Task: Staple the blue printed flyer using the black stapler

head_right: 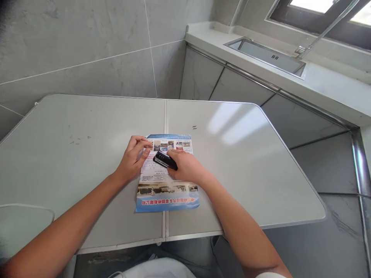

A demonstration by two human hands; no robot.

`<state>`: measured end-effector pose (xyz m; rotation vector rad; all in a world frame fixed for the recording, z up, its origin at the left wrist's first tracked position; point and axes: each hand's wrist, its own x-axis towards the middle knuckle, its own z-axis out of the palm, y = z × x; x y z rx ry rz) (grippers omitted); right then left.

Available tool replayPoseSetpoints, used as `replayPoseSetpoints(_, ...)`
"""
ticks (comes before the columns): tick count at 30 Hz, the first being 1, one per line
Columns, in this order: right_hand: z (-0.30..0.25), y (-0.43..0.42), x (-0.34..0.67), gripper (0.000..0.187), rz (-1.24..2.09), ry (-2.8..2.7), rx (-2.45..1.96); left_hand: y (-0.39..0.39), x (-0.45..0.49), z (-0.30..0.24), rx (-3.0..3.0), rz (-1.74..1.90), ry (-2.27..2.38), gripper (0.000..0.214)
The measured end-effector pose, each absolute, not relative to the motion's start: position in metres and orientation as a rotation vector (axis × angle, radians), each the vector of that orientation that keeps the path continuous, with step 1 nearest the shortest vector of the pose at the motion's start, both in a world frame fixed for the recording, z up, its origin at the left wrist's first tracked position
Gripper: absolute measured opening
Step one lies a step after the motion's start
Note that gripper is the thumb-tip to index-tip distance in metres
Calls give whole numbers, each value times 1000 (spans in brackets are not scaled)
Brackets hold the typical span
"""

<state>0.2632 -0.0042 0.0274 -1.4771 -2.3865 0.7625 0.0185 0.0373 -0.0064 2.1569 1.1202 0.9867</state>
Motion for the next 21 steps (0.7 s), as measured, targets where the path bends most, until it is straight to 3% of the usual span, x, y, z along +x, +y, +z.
replayPoseSetpoints(14, 48, 7, 362, 16, 1046, -2502, -1880, 34, 19, -7, 2107, 871, 1138, 29)
replayPoseSetpoints(21, 45, 6, 370, 18, 996, -2497, -1866, 34, 20, -7, 2114, 852, 1127, 30)
